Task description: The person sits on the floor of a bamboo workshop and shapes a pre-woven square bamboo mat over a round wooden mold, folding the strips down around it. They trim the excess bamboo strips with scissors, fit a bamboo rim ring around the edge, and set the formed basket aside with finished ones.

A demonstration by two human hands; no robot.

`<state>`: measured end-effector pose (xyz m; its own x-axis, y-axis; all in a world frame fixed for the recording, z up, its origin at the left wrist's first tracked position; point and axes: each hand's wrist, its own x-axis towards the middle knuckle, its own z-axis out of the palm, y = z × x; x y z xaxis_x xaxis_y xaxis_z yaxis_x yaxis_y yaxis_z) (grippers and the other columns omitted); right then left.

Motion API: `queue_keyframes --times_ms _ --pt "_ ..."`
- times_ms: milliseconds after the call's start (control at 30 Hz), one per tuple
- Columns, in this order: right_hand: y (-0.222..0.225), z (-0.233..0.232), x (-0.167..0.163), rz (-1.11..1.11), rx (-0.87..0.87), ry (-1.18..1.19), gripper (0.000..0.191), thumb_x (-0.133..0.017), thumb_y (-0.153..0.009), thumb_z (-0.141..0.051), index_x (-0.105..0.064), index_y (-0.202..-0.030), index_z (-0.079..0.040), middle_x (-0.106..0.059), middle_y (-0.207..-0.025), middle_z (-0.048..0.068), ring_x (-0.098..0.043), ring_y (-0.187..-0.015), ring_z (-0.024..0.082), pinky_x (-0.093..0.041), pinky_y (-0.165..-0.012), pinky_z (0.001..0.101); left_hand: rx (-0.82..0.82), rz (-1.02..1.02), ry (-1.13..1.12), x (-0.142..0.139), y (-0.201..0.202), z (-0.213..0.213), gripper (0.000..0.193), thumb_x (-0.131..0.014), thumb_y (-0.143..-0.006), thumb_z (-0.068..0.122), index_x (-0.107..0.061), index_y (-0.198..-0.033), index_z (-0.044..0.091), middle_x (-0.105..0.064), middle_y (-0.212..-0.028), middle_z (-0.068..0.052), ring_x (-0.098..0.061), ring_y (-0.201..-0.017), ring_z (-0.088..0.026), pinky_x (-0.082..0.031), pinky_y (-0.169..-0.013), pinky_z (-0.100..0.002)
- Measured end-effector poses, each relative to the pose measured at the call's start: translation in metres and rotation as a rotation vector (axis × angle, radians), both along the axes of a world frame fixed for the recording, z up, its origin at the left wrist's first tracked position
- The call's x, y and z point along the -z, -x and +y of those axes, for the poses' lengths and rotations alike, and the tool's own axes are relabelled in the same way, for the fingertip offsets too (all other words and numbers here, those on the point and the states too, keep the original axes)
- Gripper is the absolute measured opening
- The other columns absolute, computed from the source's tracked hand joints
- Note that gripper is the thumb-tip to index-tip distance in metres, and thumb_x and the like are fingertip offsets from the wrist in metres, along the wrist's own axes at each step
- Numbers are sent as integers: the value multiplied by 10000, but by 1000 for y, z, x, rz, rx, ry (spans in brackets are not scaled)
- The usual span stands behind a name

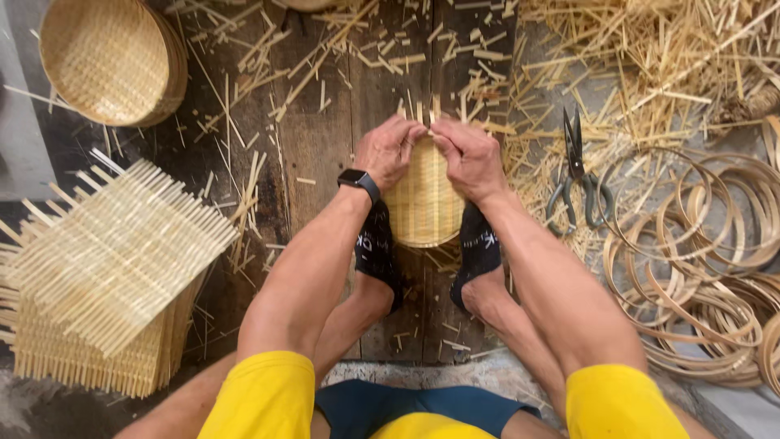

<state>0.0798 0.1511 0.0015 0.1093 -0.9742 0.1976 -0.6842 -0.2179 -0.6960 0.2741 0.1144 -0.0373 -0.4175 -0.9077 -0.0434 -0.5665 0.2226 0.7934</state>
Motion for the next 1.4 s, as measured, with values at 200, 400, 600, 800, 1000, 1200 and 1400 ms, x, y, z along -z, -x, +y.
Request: queue_keyframes --times_ms 200,400,600,800,1000,1200,1400 --pt "12 3 45 -530 143 -429 221 -672 -1019 -215 -799 -1047 -36 -787 -873 68 -670 -743 93 -541 -667 266 -233 277 -481 25 4 -14 264 -770 -898 320 -805 -921 59 -752 -733 -29 -605 -663 -75 -502 -603 -276" --pt "26 -4 26 -513 100 -349 287 -589 -1075 -224 -797 -1099 -28 -796 -978 88 -704 -869 124 -491 -1045 296 -204 229 -569 11 3 -15 327 -737 -986 337 -818 -1031 23 -738 -822 -66 -590 -736 -93 -492 -665 -271" --pt "185 26 -143 322 103 -617 347 -513 -1100 -354 -768 -1115 -119 -757 -1128 96 -706 -1024 222 -540 -991 428 74 311 -283 -78 2 0 449 -912 -702 83 -734 -1113 64 -764 -1065 -64 -727 -939 -172 -610 -871 -320" --pt "234 137 -149 520 224 -740 268 -656 -953 -245 -765 -1164 -120 -759 -1076 153 -715 -978 285 -535 -958 407 241 -71 421 -115 25 83 281 -742 -801 -51 -626 -1014 90 -666 -884 -76 -638 -893 -265 -533 -784 -389" --pt "185 189 11 96 389 -666 264 -661 -938 -194 -736 -1150 -56 -709 -1144 172 -682 -1051 297 -518 -996 409 611 -361 494 -83 21 156 513 -691 -707 -10 -621 -1199 120 -618 -1246 -135 -599 -1103 -310 -542 -897 -434" --pt "218 181 47 144 755 -488 397 -707 -931 -134 -578 -1285 -7 -549 -1264 173 -564 -1208 316 -442 -1064 436 151 -318 344 -80 32 132 677 -857 -809 356 -563 -1375 129 -499 -1418 -171 -494 -1257 -366 -448 -1055 -513" --pt "209 163 60 222 611 -698 687 -926 -652 -247 -607 -1198 19 -600 -1167 211 -584 -1114 367 -469 -983 444 -1 -365 208 -74 74 111 1048 -917 -600 548 -528 -1475 122 -477 -1355 -227 -458 -1210 -429 -445 -991 -552"
